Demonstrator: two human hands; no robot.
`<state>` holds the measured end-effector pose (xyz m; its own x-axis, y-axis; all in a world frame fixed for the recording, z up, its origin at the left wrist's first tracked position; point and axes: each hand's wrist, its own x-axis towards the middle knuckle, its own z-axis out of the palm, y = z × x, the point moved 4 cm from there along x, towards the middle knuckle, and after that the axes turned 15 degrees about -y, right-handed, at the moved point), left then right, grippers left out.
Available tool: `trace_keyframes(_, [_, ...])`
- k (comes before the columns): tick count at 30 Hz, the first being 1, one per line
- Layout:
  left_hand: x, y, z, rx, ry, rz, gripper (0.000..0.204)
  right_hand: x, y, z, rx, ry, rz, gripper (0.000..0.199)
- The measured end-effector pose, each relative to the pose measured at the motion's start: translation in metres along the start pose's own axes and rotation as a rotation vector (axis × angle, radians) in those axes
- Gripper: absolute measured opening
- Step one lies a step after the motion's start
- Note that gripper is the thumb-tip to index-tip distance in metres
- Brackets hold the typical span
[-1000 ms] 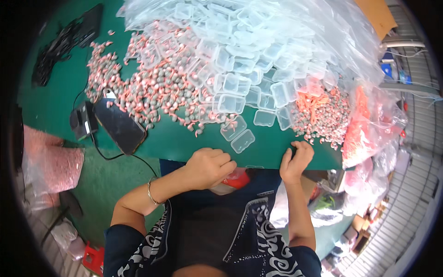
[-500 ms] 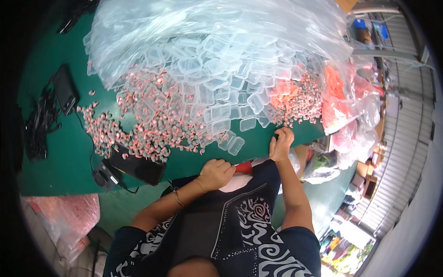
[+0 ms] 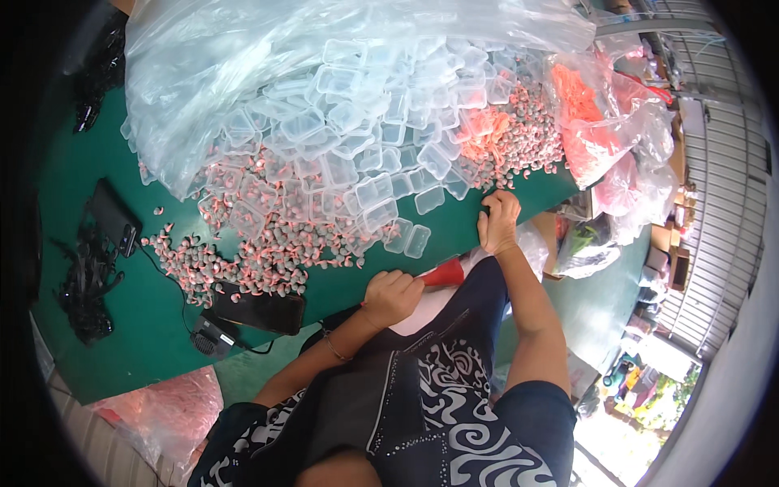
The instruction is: The person places small pink parts into individual small plastic containers by hand.
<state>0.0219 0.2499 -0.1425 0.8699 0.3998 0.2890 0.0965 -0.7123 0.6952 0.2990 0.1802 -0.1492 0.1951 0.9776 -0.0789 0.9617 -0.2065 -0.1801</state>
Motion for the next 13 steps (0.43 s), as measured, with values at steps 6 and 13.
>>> trace_keyframes(6, [-0.0014, 0.0015, 0.0021, 0.003, -0.013, 0.039, 0.008, -0.0009, -0.0036, 0.001, -0.005, 0.022, 0.007, 0.041])
trace_keyframes(13, [0.0006, 0.0051, -0.0027, 0.001, -0.046, 0.022, 0.012, -0.0018, -0.0037, 0.0011, 0.026, 0.033, 0.019, 0.042])
